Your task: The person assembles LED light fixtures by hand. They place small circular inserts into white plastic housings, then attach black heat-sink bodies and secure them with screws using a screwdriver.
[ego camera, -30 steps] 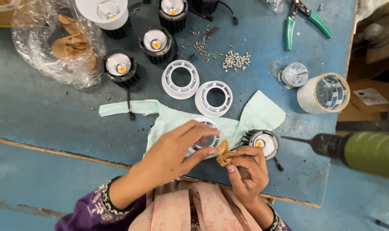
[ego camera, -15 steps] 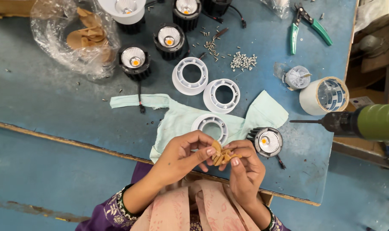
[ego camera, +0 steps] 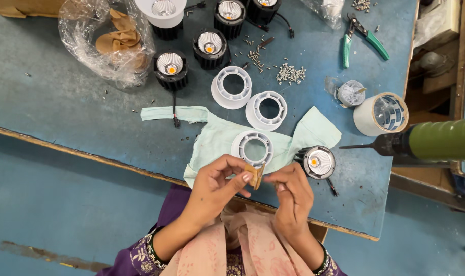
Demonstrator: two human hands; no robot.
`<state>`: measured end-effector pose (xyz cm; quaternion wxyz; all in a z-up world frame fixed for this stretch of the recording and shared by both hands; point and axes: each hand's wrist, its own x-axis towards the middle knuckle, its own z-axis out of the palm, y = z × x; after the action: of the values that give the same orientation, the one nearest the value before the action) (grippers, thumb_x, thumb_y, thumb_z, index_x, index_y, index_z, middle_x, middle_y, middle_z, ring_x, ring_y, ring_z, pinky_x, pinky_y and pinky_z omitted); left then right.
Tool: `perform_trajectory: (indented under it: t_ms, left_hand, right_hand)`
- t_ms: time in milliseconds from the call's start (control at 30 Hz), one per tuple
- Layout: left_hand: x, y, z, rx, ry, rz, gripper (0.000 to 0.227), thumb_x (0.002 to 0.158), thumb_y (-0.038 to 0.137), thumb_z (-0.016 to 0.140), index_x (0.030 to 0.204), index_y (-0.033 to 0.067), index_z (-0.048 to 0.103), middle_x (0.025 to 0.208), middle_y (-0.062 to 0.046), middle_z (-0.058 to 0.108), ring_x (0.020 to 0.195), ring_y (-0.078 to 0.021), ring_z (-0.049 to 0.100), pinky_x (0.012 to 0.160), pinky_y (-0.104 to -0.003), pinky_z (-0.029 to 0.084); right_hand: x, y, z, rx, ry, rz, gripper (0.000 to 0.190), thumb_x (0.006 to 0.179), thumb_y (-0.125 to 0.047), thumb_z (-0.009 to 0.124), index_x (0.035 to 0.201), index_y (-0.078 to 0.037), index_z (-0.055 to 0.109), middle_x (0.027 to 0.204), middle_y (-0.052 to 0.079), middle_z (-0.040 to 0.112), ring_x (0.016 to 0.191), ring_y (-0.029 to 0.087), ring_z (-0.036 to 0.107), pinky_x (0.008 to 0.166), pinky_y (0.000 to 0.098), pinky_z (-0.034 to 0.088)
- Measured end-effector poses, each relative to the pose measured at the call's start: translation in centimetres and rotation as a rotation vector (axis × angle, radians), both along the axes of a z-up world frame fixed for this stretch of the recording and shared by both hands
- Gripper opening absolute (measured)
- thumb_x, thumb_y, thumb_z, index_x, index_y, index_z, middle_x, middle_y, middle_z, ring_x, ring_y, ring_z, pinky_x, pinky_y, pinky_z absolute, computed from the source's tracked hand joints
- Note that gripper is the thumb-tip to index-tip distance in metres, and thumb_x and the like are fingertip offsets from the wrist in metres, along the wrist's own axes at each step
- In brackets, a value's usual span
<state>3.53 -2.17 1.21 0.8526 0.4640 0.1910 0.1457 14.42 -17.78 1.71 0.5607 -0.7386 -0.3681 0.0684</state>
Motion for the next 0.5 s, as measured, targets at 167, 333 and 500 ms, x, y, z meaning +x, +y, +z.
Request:
perform_trajectory:
  t_ms: [167,333,500]
  left_hand:
    - [-0.5,-0.5,-0.1,0.003,0.002,0.01,0.018,0.097,0.013,0.068,0.109,-0.0004,0.065,0.105,-0.007,0.072,0.095,-0.011,0.069,0.078,-0.027,0.062]
    - [-0.9,-0.2,-0.2,0.0,-0.022,-0.063,0.023,0.098,0.013,0.071,0.114,-0.0023,0.066,0.11,-0.008,0.07,0.097,-0.0114,0.066,0.084,-0.028,0.06]
    - [-0.9,0.8,1.6,0.199,-0.097,-0.134,0.054,0.083,0.011,0.082,0.133,0.006,0.062,0.125,-0.005,0.056,0.114,-0.0133,0.058,0.086,-0.026,0.056]
  right_hand:
    - [-0.5,0.9,0.7,-0.077,-0.041,0.02,0.013,0.094,-0.014,0.069,0.099,-0.002,0.068,0.092,0.005,0.057,0.079,0.013,0.055,0.068,0.025,0.044]
    - [0.1,0.4,-0.1,0.004,0.328,0.151,0.018,0.096,-0.017,0.074,0.097,-0.001,0.065,0.094,0.004,0.055,0.078,0.01,0.051,0.066,0.0238,0.04]
    - [0.9,0.3,-0.5,-0.006,0.712,0.231,0.018,0.093,-0.018,0.07,0.088,-0.003,0.062,0.09,0.002,0.052,0.063,0.007,0.049,0.051,0.0202,0.036]
